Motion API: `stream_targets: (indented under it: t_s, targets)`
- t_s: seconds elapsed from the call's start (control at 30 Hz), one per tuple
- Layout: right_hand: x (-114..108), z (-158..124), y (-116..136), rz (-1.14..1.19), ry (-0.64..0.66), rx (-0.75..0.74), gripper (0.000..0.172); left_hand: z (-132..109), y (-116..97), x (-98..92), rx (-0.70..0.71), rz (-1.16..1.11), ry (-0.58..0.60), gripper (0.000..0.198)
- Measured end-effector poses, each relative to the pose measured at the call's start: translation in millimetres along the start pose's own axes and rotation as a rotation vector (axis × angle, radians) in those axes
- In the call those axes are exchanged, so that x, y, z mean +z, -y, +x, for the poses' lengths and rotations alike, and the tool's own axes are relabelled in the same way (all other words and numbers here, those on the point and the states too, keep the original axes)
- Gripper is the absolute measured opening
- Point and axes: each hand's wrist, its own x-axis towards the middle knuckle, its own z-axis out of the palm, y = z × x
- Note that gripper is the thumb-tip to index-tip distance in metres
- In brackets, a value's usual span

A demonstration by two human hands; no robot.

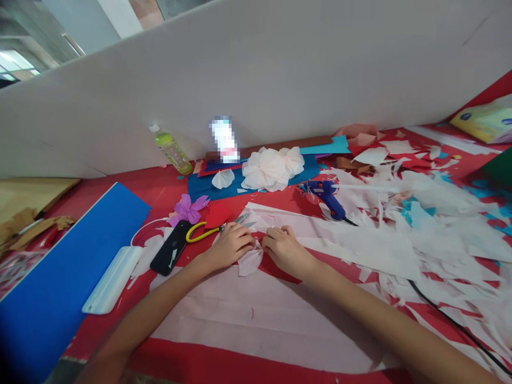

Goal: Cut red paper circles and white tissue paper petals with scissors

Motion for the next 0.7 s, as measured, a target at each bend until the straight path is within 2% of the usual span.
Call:
stream_targets:
  t_s: [0.27, 0.7]
  targets:
    - [-0.6, 0.8, -1.5, 0.033, 0.005, 0.001, 0.024, 1.2, -0.3, 1.8, -0.001, 0.021, 0.001, 0.018]
    - [-1.4, 0.9, -0.6, 0.031, 0.015, 0.004, 0.026, -2.7, 5.6, -1.6, 0.124, 0.228, 0.009, 0.019]
